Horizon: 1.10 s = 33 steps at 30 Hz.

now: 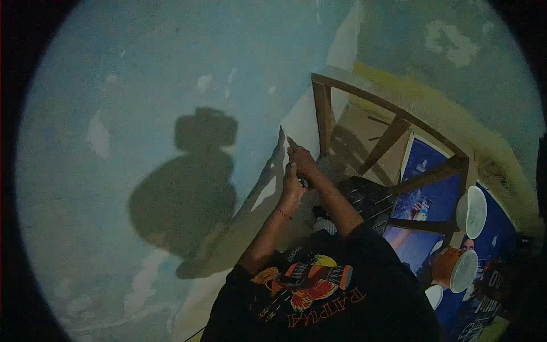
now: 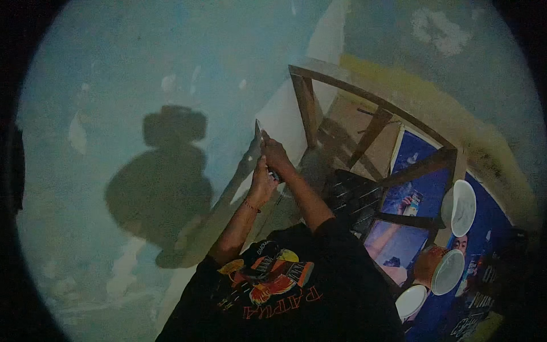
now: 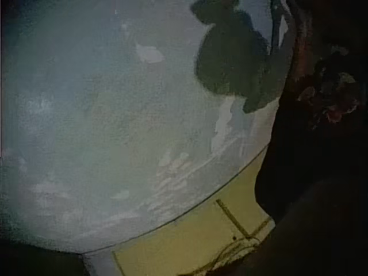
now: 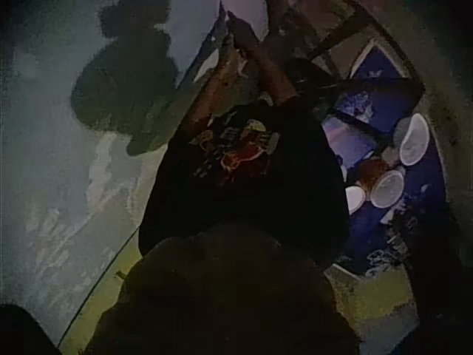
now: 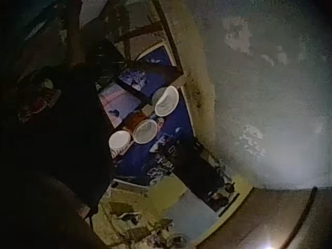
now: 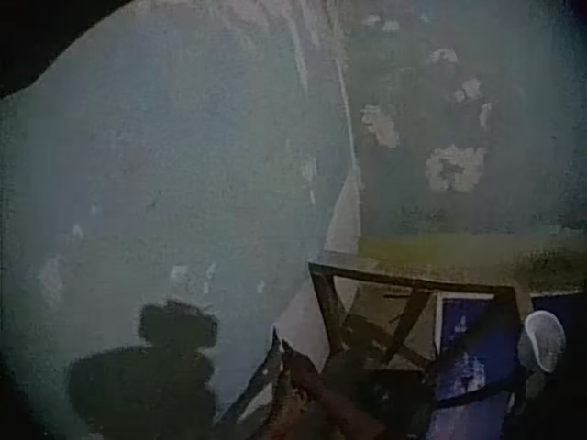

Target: The person patches a hole in a wall with filler paste using a putty knife.

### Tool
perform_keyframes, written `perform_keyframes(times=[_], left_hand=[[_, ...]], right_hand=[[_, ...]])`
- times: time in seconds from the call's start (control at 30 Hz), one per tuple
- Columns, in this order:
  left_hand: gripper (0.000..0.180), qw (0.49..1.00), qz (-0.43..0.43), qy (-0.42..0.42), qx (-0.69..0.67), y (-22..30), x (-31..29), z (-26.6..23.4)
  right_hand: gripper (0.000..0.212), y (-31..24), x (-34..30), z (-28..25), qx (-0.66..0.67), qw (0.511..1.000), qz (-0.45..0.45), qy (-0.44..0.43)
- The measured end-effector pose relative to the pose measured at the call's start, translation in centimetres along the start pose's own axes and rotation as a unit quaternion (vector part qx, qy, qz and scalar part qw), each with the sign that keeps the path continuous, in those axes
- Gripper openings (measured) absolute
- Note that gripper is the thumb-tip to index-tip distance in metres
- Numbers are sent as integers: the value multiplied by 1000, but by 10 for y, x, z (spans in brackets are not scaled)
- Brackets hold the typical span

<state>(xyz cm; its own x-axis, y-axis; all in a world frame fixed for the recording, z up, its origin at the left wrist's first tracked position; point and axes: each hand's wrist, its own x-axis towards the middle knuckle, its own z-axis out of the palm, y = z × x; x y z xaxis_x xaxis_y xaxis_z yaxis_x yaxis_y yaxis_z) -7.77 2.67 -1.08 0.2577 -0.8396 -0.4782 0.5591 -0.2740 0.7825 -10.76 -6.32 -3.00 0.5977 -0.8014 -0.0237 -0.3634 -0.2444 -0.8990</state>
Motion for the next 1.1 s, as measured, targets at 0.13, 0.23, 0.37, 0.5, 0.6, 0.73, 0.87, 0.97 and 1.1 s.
perform_keyframes(times=[0.13,0.23,0.37,0.5,0.6,0.73,0.87,0.97,1.1], left_hand=[[64,999,14,41,0,-6,-8,8],[65,998,49,21,-37,-2,-14,2],[66,1000,-20,-2,4,5,2,10],[62,998,57,12,8,-2,-10,3],[61,996,46,24,79,-11,-3,-10],[61,997,5,11,73,6,-1,1],[68,995,28,44,90,-1,-19,5],[63,998,11,24,64,5,-16,0],[65,999,-6,-33,29,7,3,2]], right_hand=[[53,38,9,17,-260,947,-187,-3],[43,-4,-9,6,-125,990,2,-66],[45,17,8,0,-141,988,-57,31],[49,-13,-6,-2,-40,999,-6,-32],[48,-3,-8,7,-19,999,-34,29],[45,6,3,1,-62,998,-25,20],[48,-16,-11,-5,-51,997,-37,-42],[52,-14,-8,-7,-42,997,-20,-59],[46,4,2,-5,-82,996,-28,34]])
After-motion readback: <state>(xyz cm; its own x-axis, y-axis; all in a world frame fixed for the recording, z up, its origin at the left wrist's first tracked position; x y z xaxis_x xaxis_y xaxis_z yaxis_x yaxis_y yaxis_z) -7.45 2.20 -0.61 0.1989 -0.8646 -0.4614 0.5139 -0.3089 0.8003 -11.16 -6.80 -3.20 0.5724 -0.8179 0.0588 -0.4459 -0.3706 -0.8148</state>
